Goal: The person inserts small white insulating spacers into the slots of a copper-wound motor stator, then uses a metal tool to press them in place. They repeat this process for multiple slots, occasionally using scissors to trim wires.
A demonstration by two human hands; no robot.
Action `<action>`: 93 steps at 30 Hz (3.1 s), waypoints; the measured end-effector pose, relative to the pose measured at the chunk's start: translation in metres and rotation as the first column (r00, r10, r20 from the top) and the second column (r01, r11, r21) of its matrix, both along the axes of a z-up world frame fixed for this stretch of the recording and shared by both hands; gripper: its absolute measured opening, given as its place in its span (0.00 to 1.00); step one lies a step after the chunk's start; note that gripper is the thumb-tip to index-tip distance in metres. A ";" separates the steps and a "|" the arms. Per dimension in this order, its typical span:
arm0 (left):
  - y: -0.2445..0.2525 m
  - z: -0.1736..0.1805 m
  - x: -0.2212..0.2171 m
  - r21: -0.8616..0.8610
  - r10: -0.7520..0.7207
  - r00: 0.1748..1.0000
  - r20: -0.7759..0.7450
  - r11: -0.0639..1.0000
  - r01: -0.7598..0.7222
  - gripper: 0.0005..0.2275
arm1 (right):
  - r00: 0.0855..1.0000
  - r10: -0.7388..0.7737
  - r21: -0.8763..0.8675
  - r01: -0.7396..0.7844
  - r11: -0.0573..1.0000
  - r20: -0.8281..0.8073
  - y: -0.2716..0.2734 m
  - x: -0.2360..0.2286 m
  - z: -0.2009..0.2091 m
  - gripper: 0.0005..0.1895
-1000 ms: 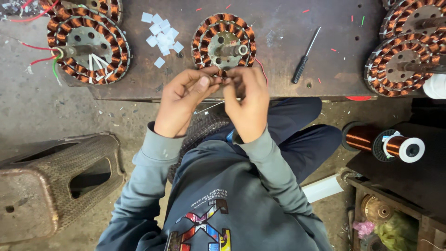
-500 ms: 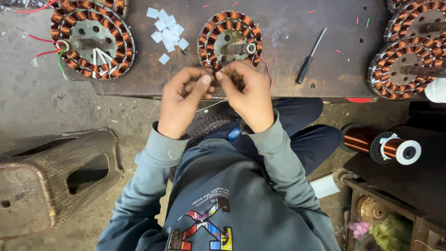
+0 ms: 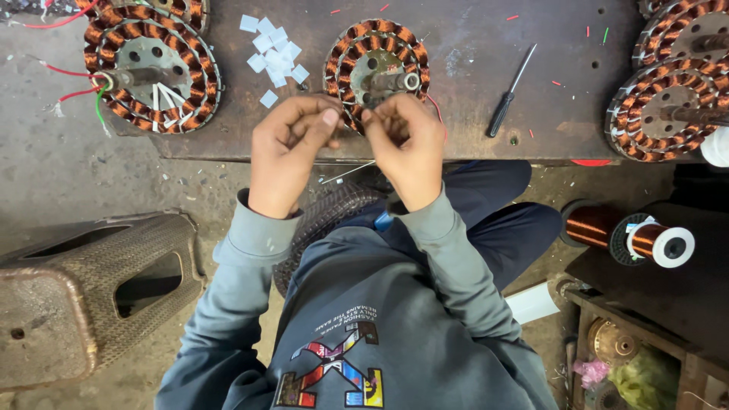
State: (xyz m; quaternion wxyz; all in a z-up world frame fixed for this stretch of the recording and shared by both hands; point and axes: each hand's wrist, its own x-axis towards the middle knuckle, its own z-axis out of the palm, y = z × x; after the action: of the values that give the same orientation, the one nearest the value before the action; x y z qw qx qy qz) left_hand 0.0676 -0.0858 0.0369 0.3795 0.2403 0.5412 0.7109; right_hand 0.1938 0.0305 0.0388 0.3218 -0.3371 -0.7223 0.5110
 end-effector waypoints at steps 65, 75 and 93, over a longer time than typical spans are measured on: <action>-0.001 0.004 0.018 -0.239 0.117 0.699 -0.705 0.890 -0.390 0.08 | 0.980 0.126 0.188 -0.155 0.970 0.155 -0.004 -0.008 0.015 0.04; -0.004 -0.025 -0.001 -0.283 0.112 0.967 0.229 0.958 -0.044 0.08 | 0.968 -0.002 0.152 -0.037 0.988 0.249 -0.017 -0.001 0.011 0.02; -0.009 0.008 0.011 -0.137 -0.042 0.777 -0.628 0.989 -0.057 0.06 | 0.982 0.168 -0.273 -0.185 0.944 -0.086 -0.011 0.000 0.001 0.06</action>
State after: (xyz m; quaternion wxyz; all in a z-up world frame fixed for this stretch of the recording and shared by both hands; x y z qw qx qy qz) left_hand 0.0781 -0.0944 0.0453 0.1909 0.4331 0.6889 0.5490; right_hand 0.1941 0.0195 0.0393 0.2459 -0.2973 -0.6601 0.6446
